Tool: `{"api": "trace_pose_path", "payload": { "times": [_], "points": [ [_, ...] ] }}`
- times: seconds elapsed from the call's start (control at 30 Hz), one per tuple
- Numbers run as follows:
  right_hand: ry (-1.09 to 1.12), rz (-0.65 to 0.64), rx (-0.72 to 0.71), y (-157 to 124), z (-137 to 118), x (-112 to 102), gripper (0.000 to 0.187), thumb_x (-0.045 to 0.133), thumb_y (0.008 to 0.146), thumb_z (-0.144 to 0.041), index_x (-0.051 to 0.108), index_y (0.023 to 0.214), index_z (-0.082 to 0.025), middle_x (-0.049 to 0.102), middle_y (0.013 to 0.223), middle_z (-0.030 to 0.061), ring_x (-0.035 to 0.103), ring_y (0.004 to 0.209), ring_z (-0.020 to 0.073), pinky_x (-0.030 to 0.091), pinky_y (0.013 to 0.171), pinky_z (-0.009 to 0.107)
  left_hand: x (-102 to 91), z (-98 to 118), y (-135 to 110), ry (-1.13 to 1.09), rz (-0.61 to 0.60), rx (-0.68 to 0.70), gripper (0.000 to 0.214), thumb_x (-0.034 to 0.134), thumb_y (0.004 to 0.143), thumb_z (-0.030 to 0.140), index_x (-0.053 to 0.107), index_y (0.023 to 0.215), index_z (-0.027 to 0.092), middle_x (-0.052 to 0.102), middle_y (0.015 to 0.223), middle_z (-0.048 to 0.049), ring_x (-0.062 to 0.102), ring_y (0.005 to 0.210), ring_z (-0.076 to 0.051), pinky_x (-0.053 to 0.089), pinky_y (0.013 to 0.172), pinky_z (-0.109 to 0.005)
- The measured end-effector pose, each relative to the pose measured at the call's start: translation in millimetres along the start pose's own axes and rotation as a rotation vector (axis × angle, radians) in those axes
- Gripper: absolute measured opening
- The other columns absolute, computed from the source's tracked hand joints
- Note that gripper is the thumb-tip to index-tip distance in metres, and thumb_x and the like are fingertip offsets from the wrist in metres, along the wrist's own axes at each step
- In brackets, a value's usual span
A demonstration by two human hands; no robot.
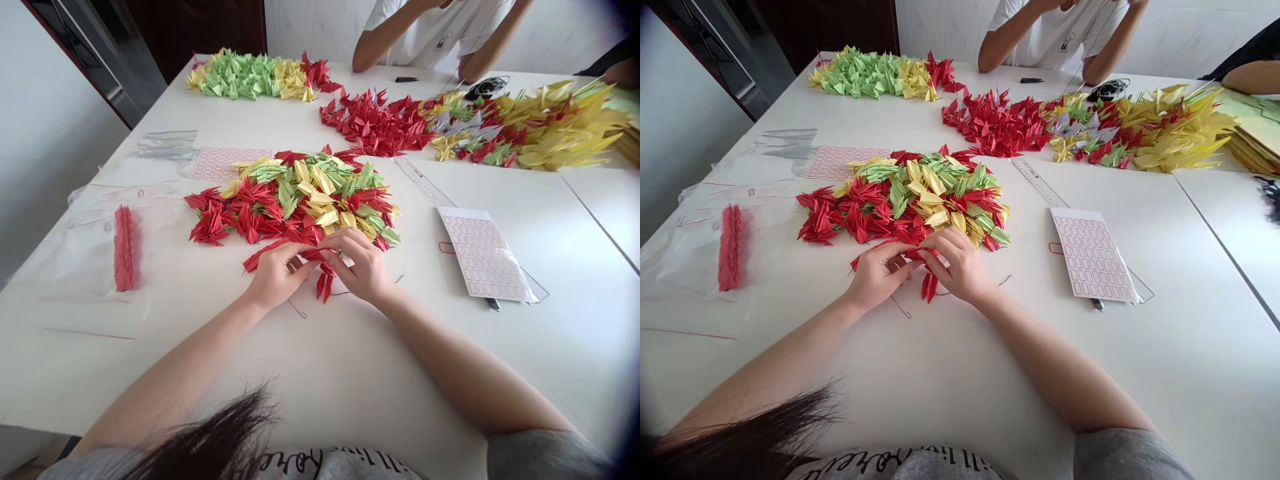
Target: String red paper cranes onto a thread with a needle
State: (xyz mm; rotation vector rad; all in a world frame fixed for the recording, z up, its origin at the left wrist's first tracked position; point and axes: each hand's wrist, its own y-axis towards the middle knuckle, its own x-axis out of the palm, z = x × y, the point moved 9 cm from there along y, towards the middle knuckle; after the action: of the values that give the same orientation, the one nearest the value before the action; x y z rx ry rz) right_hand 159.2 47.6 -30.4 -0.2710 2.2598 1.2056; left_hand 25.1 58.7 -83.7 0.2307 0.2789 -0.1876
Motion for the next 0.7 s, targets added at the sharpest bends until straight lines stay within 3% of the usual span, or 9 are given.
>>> {"api": "trace_pose_path", "payload": {
  "times": [0.1, 0.23, 0.37, 0.7],
  "points": [
    [-0.015, 0.044, -0.01, -2, -2, -2, 0.02, 0.058, 0.096, -0.017, 0.06, 0.115, -0.023, 0.069, 0.1, 0.0087, 0.066, 0.092, 0.0226, 0.057, 0.079, 0.039, 9.8, -18, -2, -0.288, -0.035, -0.173, 0.033, 0.074, 0.083, 0.044, 0.074, 0.099, 0.014, 0.077, 0.083, -0.0072, 0.074, 0.069, -0.019, 0.062, 0.064, -0.029],
    [-0.053, 0.135, -0.036, -8, -5, -4, 0.031, 0.065, 0.091, -0.016, 0.054, 0.119, -0.024, 0.067, 0.106, 0.0101, 0.067, 0.096, 0.0241, 0.059, 0.078, 0.041, 11.8, -27, -2, -0.474, -0.019, -0.219, 0.038, 0.08, 0.077, 0.046, 0.075, 0.097, 0.014, 0.08, 0.093, -0.0098, 0.078, 0.083, -0.023, 0.065, 0.075, -0.032],
    [-0.119, 0.142, -0.087, -11, -10, -1, 0.026, 0.064, 0.09, -0.012, 0.057, 0.11, -0.027, 0.068, 0.105, 0.0074, 0.067, 0.09, 0.022, 0.057, 0.072, 0.038, 9.3, -31, 1, -0.492, 0.006, -0.22, 0.038, 0.081, 0.075, 0.046, 0.075, 0.095, 0.014, 0.079, 0.09, -0.0091, 0.077, 0.082, -0.021, 0.064, 0.076, -0.032],
    [-0.214, 0.101, -0.182, -17, -16, 4, 0.022, 0.061, 0.09, -0.009, 0.064, 0.1, -0.029, 0.069, 0.107, 0.0054, 0.064, 0.092, 0.0209, 0.056, 0.076, 0.039, 9.8, -30, 5, -0.494, -0.05, -0.234, 0.038, 0.083, 0.073, 0.048, 0.073, 0.088, 0.014, 0.077, 0.08, -0.0069, 0.073, 0.072, -0.018, 0.062, 0.071, -0.031]
  ]
}}
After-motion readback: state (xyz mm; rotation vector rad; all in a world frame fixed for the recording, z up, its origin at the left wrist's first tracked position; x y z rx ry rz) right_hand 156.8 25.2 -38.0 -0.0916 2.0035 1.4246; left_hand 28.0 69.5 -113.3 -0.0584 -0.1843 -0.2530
